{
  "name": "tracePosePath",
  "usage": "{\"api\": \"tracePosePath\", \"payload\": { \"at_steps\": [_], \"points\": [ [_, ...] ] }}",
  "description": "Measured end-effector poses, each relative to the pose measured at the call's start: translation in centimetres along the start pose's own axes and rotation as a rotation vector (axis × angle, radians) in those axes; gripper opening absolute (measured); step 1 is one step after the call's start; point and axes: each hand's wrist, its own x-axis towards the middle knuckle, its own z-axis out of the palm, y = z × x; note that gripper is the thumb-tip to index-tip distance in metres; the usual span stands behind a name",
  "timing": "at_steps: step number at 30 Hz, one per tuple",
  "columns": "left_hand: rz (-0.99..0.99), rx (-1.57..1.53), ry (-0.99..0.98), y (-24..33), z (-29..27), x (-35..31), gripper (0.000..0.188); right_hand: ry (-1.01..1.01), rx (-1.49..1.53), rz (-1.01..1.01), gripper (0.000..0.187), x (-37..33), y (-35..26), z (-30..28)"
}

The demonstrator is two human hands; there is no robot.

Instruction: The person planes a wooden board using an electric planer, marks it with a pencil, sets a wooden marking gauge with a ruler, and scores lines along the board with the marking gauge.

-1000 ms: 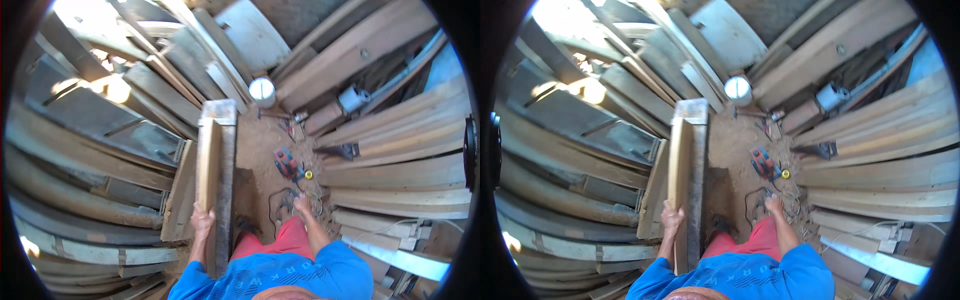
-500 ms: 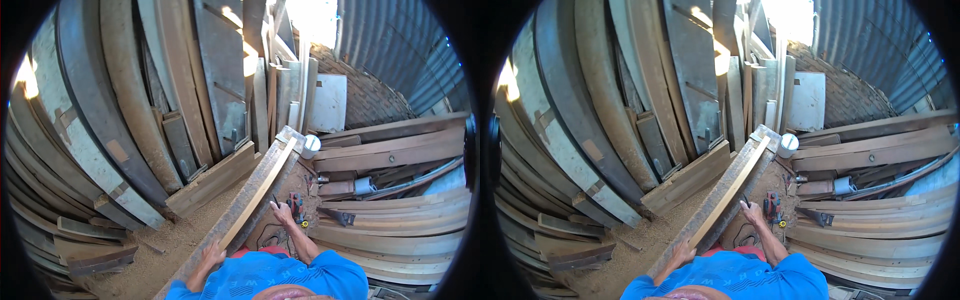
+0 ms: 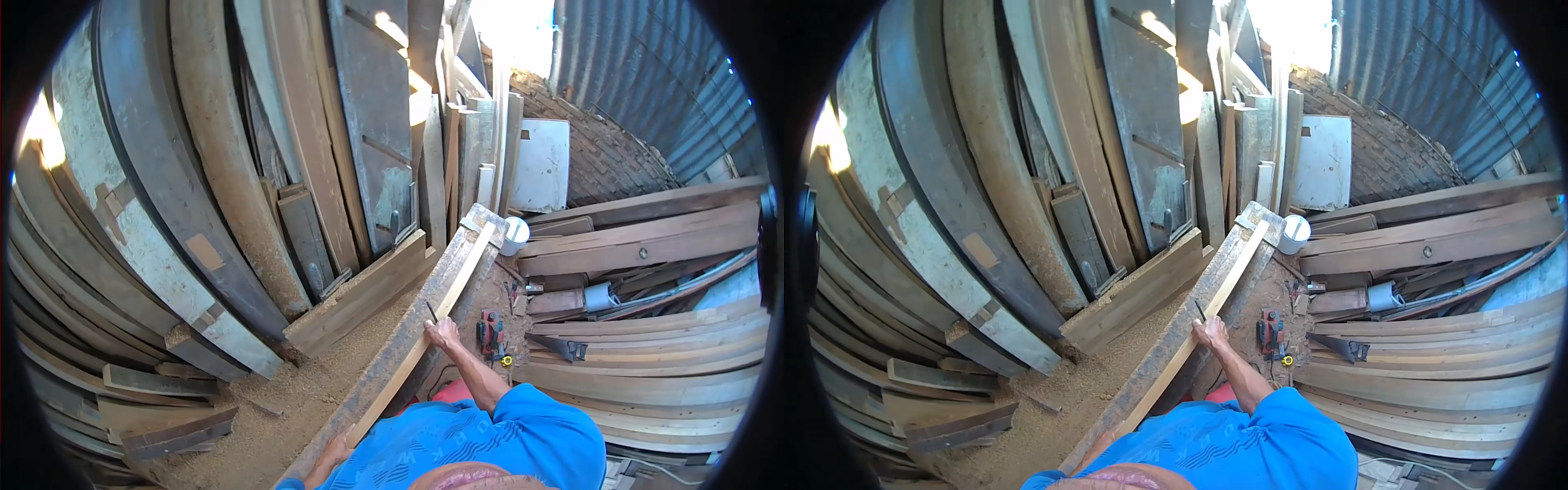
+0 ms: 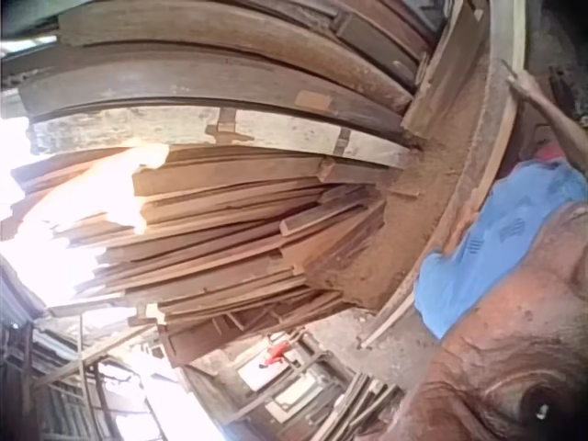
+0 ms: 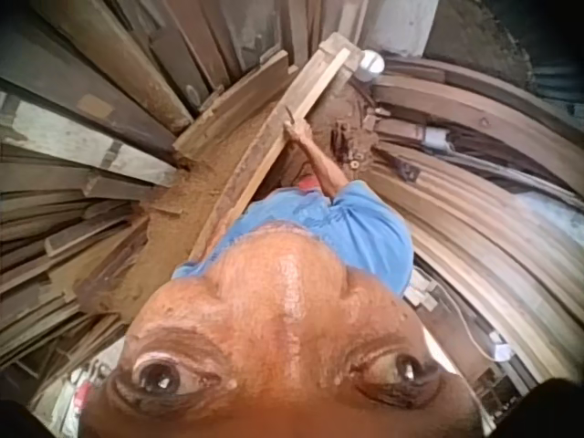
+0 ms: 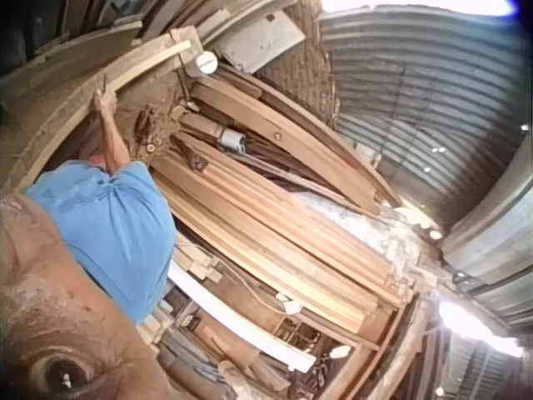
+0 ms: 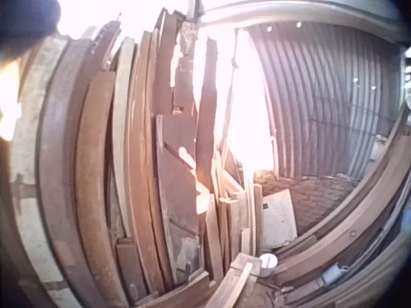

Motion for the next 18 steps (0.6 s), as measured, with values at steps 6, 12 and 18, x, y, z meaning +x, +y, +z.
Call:
{"api": "tracePosePath", "payload": {
  "at_steps": [6,12,18],
  "points": [
    [-0.006,0.128,-0.02,-3.9,2.0,2.7,0.081,-0.037,0.062,-0.059,0.064,0.0,0.0,-0.5],
    [-0.003,0.154,0.062,-3.4,3.8,1.7,0.079,-0.062,0.075,-0.089,0.061,-0.3,0.9,-1.2],
    [-0.025,0.191,0.185,-1.7,4.8,1.1,0.074,-0.058,0.065,-0.121,0.066,0.5,1.8,-0.6]
  ]
}}
